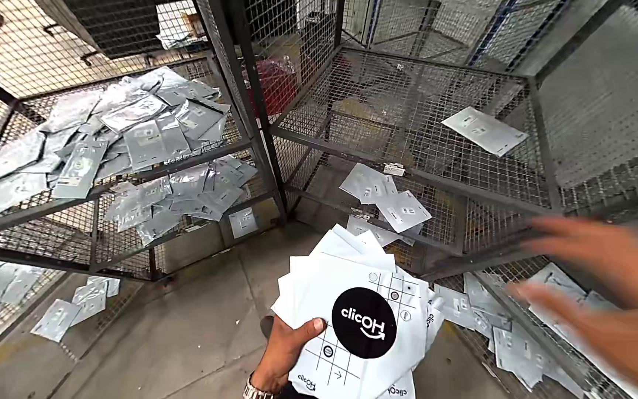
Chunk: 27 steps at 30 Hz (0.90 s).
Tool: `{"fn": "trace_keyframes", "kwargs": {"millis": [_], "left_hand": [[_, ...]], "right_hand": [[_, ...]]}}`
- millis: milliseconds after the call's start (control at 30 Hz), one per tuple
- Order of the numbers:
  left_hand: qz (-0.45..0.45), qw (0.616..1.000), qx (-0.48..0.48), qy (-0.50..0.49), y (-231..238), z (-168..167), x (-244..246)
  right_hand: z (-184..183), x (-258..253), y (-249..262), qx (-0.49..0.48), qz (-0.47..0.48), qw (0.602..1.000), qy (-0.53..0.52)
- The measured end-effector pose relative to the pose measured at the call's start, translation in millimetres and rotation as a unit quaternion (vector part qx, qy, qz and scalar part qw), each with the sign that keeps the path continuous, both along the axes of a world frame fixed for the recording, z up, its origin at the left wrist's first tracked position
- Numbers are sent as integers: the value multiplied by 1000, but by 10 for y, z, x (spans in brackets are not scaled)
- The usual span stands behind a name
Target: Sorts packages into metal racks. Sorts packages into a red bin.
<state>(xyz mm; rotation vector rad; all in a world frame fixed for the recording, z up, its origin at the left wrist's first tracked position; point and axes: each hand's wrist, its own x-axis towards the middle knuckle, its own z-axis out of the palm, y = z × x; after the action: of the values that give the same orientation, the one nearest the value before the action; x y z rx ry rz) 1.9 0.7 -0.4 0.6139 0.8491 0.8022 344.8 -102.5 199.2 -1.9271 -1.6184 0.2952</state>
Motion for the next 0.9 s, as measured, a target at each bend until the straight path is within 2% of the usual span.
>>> {"fn": "trace_keyframes", "kwargs": {"millis": [67,100,167,233,333,400,467,533,600,667,733,833,900], "left_hand": [[-5,1000,16,2,27,6,46],[-6,1000,21,-1,22,5,43],[-2,1000,24,0,44,5,11],[5,1000,19,2,76,-2,-56],[3,1000,6,-8,121,-37,-184],[6,1000,7,-15,165,-29,-229],[9,1000,19,-10,224,-31,-260],[22,999,25,0,296,-71,-291],[34,999,17,15,362,-113,-333],[46,999,9,21,412,-96,-378],[59,997,25,35,439,-23,-405],[61,995,67,49,462,-88,-505],[57,995,73,48,471,-138,-573]], "right_hand": [[-685,-325,329,-58,57,996,-28],[-868,-513,450,-94,64,993,-20],[-1101,-764,599,-100,61,993,-7],[-1191,-850,647,-73,50,994,64],[-1140,-809,678,-33,4,960,277],[-1024,-764,684,43,-45,944,323],[-820,-712,637,146,-97,944,279],[-588,-675,516,264,-121,940,179],[-441,-777,385,314,-51,942,109],[-500,-1033,358,256,114,958,58],[-834,-1364,404,166,226,959,-40],[-1318,-1698,404,13,317,944,-89],[-1379,-1704,425,1,308,950,-56]]}}
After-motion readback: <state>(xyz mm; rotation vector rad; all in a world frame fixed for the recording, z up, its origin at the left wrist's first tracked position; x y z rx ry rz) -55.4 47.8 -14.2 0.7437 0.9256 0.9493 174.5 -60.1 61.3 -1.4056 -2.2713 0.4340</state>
